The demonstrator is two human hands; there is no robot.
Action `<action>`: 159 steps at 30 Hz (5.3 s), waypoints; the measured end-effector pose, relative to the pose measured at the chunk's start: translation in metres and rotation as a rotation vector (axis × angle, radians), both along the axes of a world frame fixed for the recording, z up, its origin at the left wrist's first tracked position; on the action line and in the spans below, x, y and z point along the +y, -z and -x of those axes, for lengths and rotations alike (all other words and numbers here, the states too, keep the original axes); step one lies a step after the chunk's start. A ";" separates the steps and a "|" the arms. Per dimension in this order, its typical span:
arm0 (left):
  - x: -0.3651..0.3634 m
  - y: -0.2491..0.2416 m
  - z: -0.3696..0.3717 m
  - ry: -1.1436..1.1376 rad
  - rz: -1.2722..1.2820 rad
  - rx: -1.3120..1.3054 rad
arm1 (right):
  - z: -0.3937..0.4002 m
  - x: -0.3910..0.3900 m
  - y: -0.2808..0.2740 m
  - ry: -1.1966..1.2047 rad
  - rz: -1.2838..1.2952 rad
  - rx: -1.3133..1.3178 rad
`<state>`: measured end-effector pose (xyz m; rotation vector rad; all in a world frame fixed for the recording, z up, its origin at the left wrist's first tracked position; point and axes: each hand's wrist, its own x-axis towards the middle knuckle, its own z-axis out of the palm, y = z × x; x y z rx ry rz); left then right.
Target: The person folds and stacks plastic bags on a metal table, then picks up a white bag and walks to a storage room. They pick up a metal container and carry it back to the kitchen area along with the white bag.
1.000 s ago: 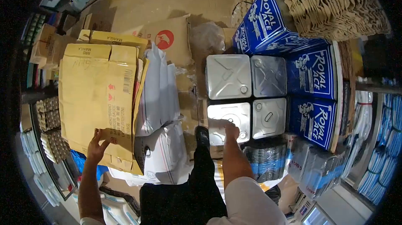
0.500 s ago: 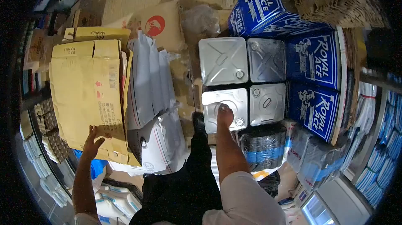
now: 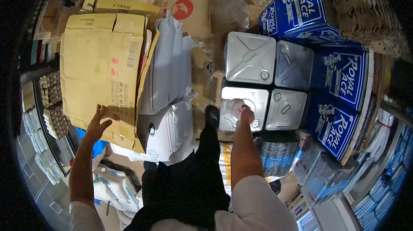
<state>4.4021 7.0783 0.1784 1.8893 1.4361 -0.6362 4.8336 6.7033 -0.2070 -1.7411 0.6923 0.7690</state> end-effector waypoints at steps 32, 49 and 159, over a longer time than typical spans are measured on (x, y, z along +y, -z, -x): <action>-0.434 0.008 0.010 -1.124 0.631 -0.877 | 0.155 0.073 -0.497 -1.940 0.468 0.038; -0.500 -0.026 0.053 -2.071 0.499 -1.654 | 0.383 0.111 -0.553 -2.570 0.091 0.050; -0.176 -0.043 0.291 1.256 -0.354 -1.254 | 0.595 0.021 -0.481 -0.328 0.745 -0.773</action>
